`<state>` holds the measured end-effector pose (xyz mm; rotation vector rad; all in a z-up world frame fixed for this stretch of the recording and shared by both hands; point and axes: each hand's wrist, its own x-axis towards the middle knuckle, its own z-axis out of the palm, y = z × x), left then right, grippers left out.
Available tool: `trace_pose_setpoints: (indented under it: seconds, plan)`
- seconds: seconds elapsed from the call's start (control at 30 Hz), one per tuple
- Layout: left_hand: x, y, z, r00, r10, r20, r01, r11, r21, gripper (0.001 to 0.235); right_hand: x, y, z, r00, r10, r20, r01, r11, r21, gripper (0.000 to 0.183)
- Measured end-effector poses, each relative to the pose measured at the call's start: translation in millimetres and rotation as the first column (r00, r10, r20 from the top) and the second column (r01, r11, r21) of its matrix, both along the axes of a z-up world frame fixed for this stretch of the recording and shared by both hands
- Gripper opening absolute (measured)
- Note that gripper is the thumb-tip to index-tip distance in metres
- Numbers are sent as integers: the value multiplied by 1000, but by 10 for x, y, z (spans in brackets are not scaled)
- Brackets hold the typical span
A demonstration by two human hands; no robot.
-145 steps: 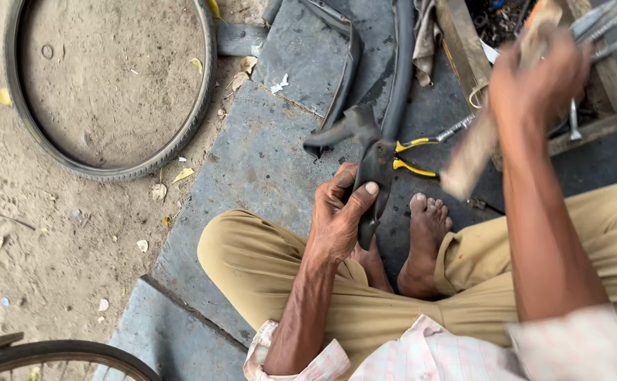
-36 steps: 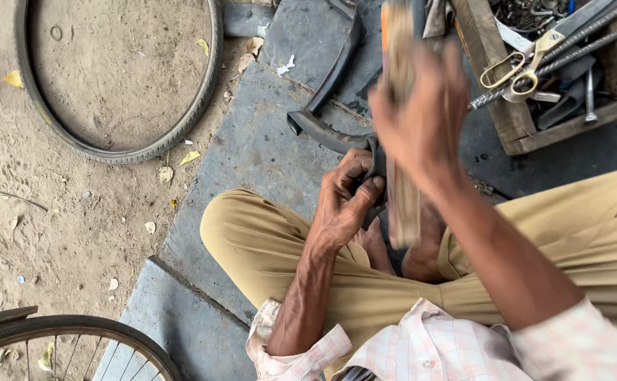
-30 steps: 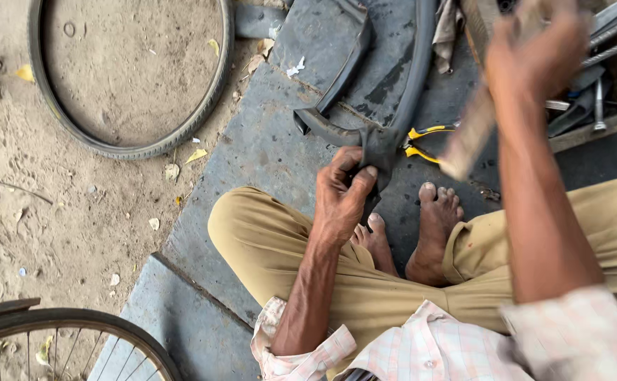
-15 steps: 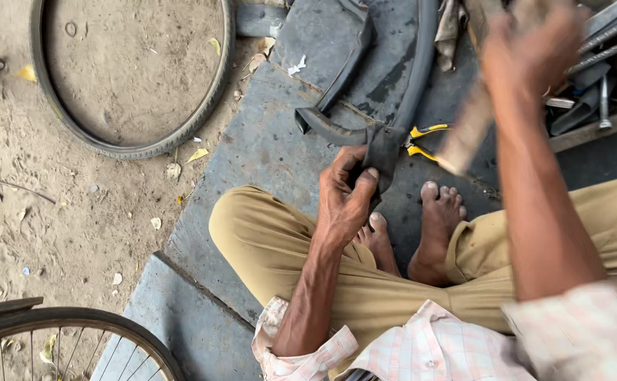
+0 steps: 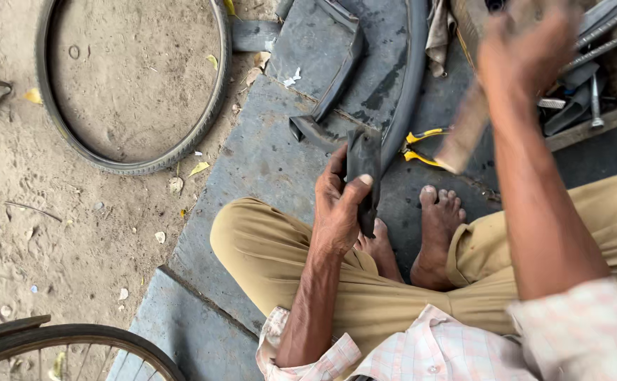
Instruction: The person uses pliers to remove a valve core from a bicycle inner tube, then uses a wooden block to rub and smooth the area around the valve stem. The person handles the inner tube and tools while sitting on the ground.
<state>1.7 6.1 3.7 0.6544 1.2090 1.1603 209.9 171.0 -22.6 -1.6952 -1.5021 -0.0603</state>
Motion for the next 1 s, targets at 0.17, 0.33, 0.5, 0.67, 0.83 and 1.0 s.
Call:
trace_pose_setpoints:
  seconds: [0.17,0.33,0.5,0.67,0.83,1.0]
  plan:
    - [24,1,-144,960,-49,-277,55,998,14,74,493,-688,-732,788,125,-602,-350,896,-273,32]
    - [-28,-22,-57,987,-8,-159,16,999,50,75,126,-691,-786,58,-364,-929,-769,577,-274,46]
    - [9,-37,22,990,-65,124,60,997,46,78,-387,-716,-466,-404,-464,-788,-890,397,223,43]
    - [3,-49,-2,991,-124,51,124,992,2,80,-290,-403,-470,-394,-180,-901,-788,571,231,54]
    - [-42,-56,-79,965,-197,171,191,980,51,72,-53,-188,-608,-398,-51,-916,-761,577,298,51]
    - [-69,-127,-156,956,-228,182,221,973,63,66,-224,-500,-728,-242,-314,-918,-898,431,90,46]
